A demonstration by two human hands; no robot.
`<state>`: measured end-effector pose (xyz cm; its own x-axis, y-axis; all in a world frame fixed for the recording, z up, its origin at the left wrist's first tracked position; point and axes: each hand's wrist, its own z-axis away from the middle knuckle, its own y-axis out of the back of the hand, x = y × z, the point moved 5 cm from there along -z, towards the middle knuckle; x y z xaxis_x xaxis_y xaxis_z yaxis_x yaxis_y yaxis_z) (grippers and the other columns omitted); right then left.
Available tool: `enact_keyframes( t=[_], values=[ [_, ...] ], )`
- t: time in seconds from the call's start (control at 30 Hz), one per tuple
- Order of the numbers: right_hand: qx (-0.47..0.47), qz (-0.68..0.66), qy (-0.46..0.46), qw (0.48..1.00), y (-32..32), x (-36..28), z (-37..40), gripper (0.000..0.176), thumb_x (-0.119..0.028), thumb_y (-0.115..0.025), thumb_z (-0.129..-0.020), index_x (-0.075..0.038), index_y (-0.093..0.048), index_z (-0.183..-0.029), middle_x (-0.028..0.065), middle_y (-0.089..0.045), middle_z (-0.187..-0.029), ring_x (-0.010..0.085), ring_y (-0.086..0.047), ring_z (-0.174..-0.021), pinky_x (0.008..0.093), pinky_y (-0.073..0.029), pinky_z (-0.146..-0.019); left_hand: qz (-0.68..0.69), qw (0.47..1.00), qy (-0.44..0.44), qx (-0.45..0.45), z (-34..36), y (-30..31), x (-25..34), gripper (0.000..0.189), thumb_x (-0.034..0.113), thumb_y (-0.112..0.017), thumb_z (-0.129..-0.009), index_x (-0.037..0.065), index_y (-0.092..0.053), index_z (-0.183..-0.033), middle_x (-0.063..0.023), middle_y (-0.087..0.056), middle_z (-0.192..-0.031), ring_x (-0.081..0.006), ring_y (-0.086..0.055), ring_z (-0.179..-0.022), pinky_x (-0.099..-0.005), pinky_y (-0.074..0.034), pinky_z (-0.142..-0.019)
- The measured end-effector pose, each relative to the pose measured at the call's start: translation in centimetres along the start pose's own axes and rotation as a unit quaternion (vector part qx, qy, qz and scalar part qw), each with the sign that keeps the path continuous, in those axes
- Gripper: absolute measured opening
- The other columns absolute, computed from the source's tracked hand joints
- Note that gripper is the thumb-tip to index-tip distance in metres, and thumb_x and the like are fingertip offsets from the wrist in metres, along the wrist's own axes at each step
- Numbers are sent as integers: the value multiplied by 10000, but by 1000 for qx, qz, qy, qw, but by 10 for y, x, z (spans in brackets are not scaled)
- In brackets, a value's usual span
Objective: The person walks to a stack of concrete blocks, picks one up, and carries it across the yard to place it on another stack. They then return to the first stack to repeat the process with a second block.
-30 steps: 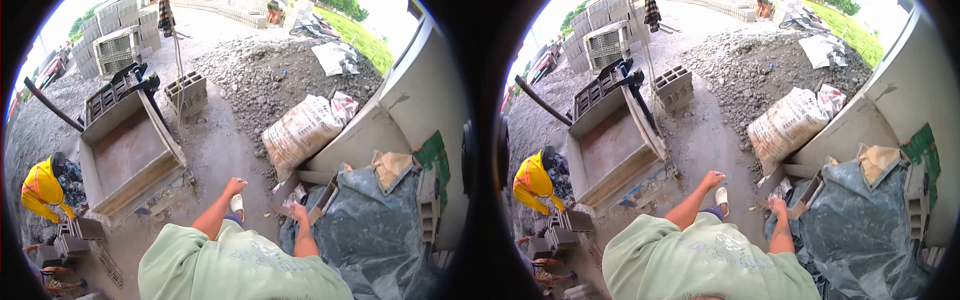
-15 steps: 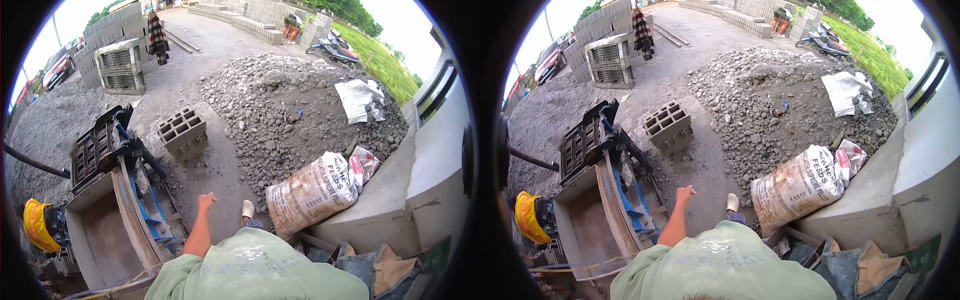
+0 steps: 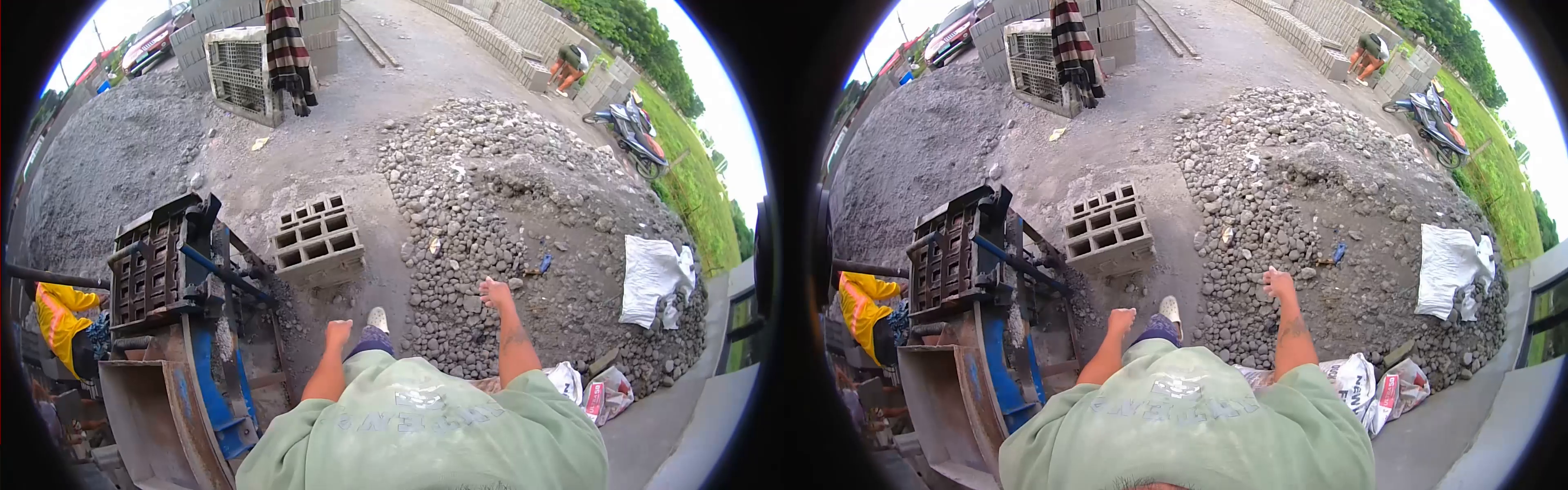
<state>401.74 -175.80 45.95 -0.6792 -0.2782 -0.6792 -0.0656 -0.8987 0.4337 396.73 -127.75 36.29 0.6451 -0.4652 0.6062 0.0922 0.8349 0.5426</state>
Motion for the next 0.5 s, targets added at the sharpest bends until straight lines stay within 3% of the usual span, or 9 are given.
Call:
enact_keyframes(
  t=[0.1,0.2,0.3,0.33,0.4,0.5],
  values=[
    [-15,33,-1,999,-18,-76,-70,436,-383,-378,-904,-29,-592,-1040,72,-627,-999,160,-606,-681,270,-455,-505,41,999,34,-2,-63,-2,67,328,345,-555,-741,58,-670,-632,-160,-636,-736,-288,-602,-770,-358,-455,-732],
    [-41,46,-49,997,-28,-100,-126,443,-390,-382,-903,-26,-585,-1052,76,-622,-1012,181,-601,-688,323,-467,-564,51,998,-5,-27,-141,-1,137,307,311,-557,-725,75,-662,-559,-129,-633,-656,-264,-611,-696,-333,-466,-706],
    [-31,60,-107,992,-13,-74,-149,416,-405,-386,-899,-68,-601,-1012,63,-628,-972,212,-599,-686,345,-461,-595,14,999,-14,-36,-185,1,221,246,242,-564,-680,69,-651,-528,-95,-615,-569,-222,-604,-591,-308,-475,-618],
    [-46,49,-141,988,-1,-49,-162,445,-430,-393,-887,-53,-615,-962,66,-637,-953,206,-597,-666,357,-459,-570,71,995,-67,-21,-201,-2,241,259,263,-584,-690,71,-652,-530,-94,-606,-553,-210,-595,-569,-319,-465,-585],
    [-44,45,-221,973,28,-25,-163,450,-433,-402,-882,-39,-607,-957,82,-637,-948,237,-598,-666,369,-460,-573,90,995,-40,-33,-233,-7,276,269,273,-593,-730,66,-664,-575,-82,-600,-548,-183,-580,-549,-318,-447,-561],
    [13,78,-203,976,77,-33,-172,439,-429,-410,-880,-41,-610,-927,94,-641,-893,254,-600,-666,372,-459,-554,199,979,-40,-14,-284,-14,324,262,278,-586,-773,49,-676,-682,-63,-607,-585,-146,-554,-532,-298,-424,-529]
  ],
)
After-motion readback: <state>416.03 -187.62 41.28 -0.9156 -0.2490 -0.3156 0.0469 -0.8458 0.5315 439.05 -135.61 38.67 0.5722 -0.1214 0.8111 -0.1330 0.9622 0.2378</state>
